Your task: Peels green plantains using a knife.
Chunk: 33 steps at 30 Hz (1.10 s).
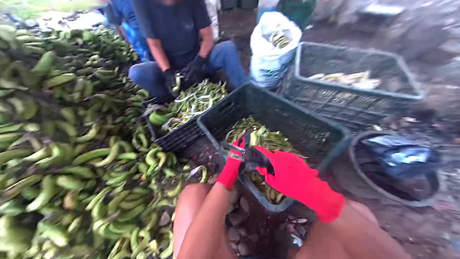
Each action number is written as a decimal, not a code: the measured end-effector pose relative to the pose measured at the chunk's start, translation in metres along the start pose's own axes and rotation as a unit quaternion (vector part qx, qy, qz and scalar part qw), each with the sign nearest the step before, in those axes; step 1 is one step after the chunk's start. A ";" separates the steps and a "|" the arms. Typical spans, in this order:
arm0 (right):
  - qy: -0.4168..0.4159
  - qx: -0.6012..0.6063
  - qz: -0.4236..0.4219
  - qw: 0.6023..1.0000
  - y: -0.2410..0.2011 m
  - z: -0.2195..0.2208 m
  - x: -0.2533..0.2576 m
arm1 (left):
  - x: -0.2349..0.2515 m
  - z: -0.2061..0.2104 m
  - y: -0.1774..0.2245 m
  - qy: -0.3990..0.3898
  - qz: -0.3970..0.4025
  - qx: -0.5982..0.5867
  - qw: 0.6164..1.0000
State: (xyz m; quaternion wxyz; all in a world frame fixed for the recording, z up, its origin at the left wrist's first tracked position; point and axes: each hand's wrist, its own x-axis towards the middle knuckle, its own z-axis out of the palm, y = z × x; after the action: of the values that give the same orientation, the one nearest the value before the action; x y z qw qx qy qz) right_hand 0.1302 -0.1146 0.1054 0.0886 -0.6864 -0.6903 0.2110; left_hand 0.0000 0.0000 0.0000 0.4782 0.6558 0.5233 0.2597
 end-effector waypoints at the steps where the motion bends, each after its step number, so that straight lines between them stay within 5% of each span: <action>1: 0.030 0.029 0.052 0.998 0.022 -0.002 0.008 | 0.003 0.003 0.013 0.008 0.002 -0.063 0.998; 6: 0.153 0.043 0.136 0.978 0.082 0.030 0.035 | 0.013 0.009 0.016 0.005 0.035 -0.216 0.976; 13: 0.111 0.032 0.140 0.983 0.081 0.042 0.052 | 0.012 0.015 0.011 -0.031 0.084 -0.260 0.962; 23: 0.093 0.077 0.185 0.975 0.074 0.036 0.060 | 0.008 0.020 0.016 -0.016 0.092 -0.148 0.985; 27: 0.077 0.132 0.217 0.964 0.087 0.036 0.064 | 0.006 0.018 0.011 -0.025 0.058 -0.230 0.971; 30: 0.101 0.191 0.255 0.943 0.108 0.022 0.057 | 0.006 0.007 0.012 -0.014 0.054 -0.304 0.951; 33: 0.157 0.225 0.205 0.940 0.089 0.003 0.035 | 0.008 -0.003 0.013 0.039 0.061 -0.241 0.968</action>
State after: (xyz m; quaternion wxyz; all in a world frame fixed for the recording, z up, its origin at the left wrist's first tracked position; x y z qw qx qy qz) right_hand 0.2089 -0.0835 0.0602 0.3025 -0.7995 -0.4467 0.2641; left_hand 0.0055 0.0085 0.0122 0.5848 0.5414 0.4227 0.4315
